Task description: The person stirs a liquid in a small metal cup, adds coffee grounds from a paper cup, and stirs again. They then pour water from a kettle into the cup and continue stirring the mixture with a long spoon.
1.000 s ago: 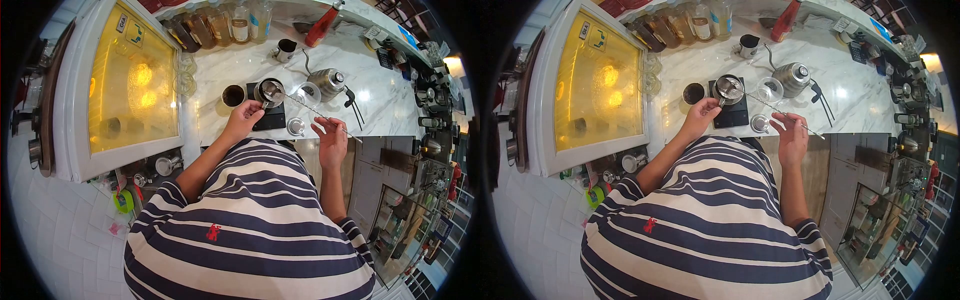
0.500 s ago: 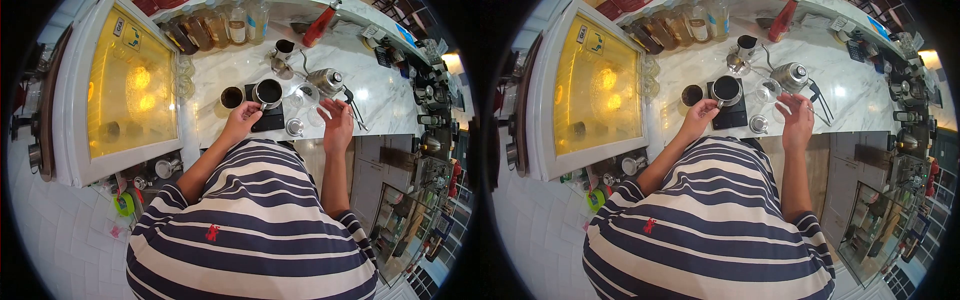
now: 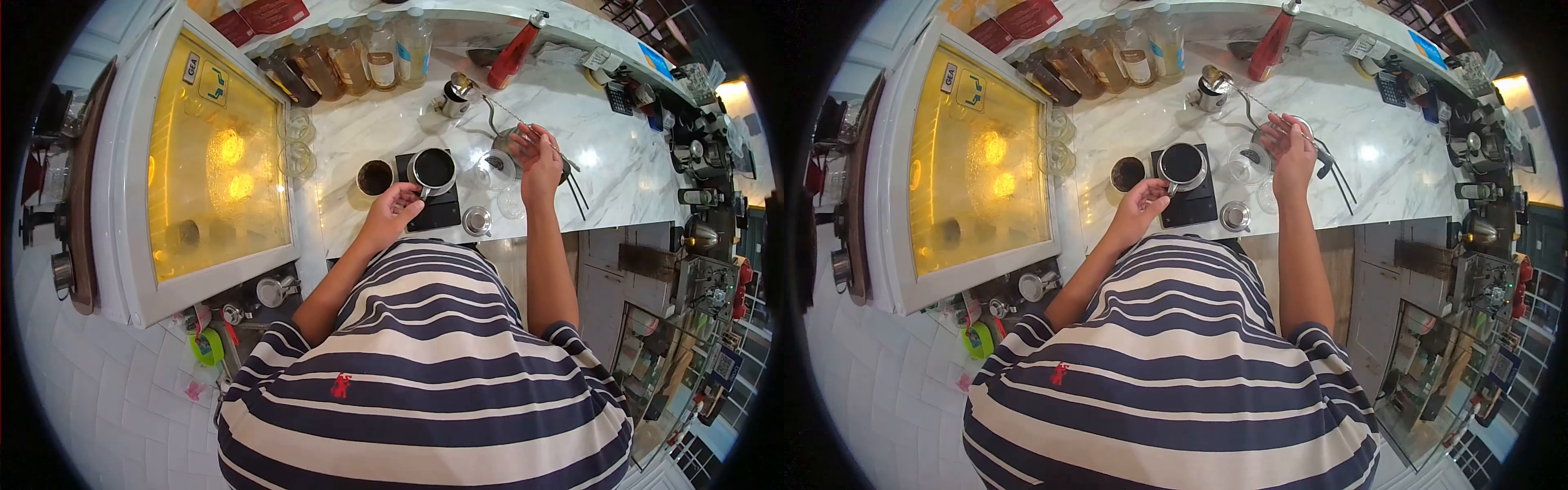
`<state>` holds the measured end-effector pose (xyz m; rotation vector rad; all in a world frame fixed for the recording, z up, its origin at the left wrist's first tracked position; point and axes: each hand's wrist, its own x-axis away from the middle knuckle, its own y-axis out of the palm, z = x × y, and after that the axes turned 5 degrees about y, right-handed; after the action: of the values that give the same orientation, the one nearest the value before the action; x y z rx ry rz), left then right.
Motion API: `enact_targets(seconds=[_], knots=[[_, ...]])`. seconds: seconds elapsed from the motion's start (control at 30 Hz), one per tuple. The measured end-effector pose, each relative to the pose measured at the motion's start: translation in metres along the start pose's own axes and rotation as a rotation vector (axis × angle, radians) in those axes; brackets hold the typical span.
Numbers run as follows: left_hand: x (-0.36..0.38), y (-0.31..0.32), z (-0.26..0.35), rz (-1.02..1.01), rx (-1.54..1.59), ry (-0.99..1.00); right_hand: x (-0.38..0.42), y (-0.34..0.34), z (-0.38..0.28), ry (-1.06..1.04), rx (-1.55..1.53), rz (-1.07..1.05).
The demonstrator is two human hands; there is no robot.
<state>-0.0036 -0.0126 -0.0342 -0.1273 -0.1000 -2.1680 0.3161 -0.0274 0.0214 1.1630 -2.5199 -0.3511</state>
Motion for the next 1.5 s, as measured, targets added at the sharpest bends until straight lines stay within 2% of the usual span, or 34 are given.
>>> enact_targets(seconds=[0.43, 0.87, 0.97, 1.5], knots=[[0.002, 0.0, -0.008, 0.012, 0.008, 0.0, -0.036, 0.004, 0.016, 0.089, 0.102, 0.007], [0.001, 0.002, -0.01, 0.023, 0.004, 0.001, -0.033, -0.001, 0.02, 0.106, 0.138, -0.007], [0.002, 0.0, -0.004, -0.015, -0.028, -0.065, -0.032, -0.001, 0.019, 0.107, 0.152, -0.011], [0.0, 0.001, 0.0, 0.005, -0.046, -0.024, -0.024, -0.013, 0.022, 0.092, 0.147, 0.016]])
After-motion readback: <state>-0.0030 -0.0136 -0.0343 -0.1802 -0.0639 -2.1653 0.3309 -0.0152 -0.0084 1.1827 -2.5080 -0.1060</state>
